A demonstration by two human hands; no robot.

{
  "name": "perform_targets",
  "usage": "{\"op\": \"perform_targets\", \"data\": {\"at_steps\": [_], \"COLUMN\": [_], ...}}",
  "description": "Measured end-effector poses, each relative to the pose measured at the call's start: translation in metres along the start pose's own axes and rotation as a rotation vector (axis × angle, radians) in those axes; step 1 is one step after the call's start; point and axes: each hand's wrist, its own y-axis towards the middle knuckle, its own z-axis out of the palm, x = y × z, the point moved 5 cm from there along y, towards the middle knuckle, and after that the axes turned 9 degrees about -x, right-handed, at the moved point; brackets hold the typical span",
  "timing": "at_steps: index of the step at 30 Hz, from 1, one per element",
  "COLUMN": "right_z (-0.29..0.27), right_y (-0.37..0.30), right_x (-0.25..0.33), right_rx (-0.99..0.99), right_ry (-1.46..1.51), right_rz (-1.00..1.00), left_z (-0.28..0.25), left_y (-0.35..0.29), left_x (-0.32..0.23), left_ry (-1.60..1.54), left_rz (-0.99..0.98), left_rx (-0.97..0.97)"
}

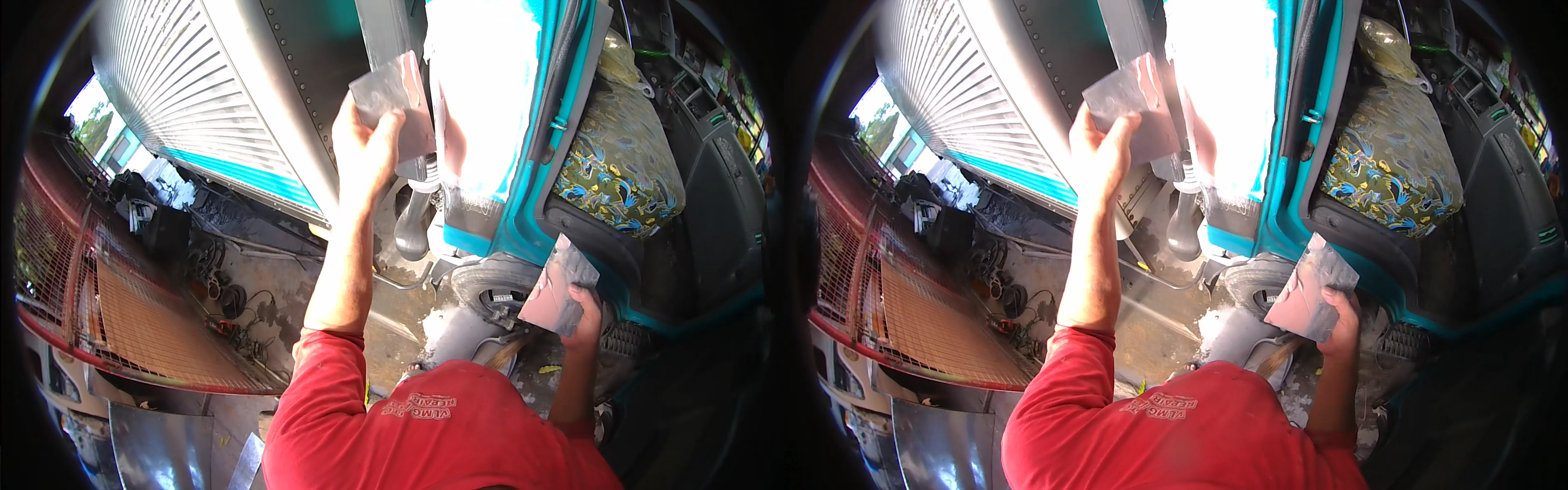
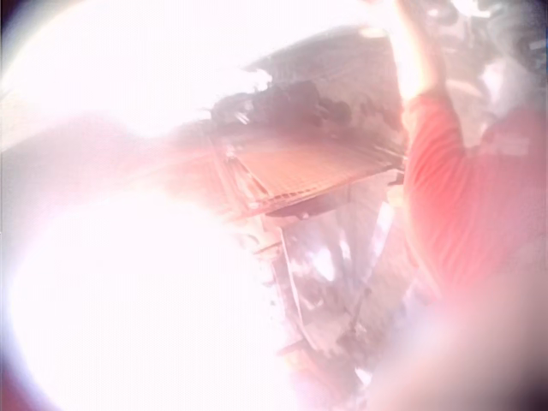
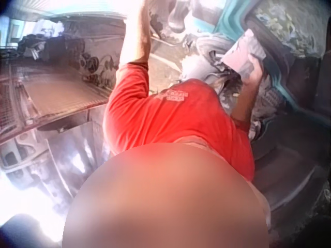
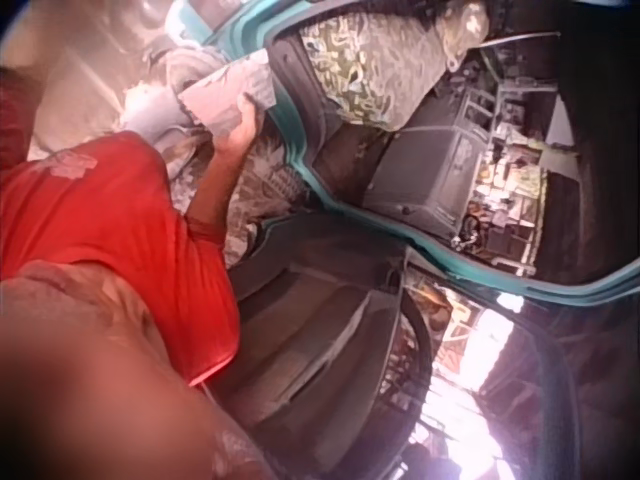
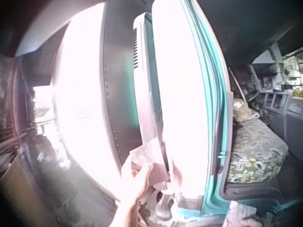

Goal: The person sands a teal vehicle door panel with a sanding sheet, then walks to a workbench to tear and fold a new sanding sheet and dip it into a container. The person continues sanding the panel while other workers are visible in the background.

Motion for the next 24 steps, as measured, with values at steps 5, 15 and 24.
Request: {"op": "perform_targets", "data": {"at_steps": [5,15,24], "right_z": [0.01,0.013,0.038], "right_y": [-0.009,-0.015,-0.003], "right_x": [0.011,0.013,-0.016], "right_rx": [-0.033,0.135,0.405], "right_ry": [-0.05,-0.027,0.087], "right_rz": [-0.018,0.06,0.275], "left_z": [0.016,0.071,0.064], "left_y": [0.061,0.105,0.049], "left_x": [-0.062,-0.09,-0.041], "left_ry": [0.33,0.482,0.819], "left_rz": [0.277,0.646,0.151], "left_rx": [-0.01,-0.038,0.238]}}
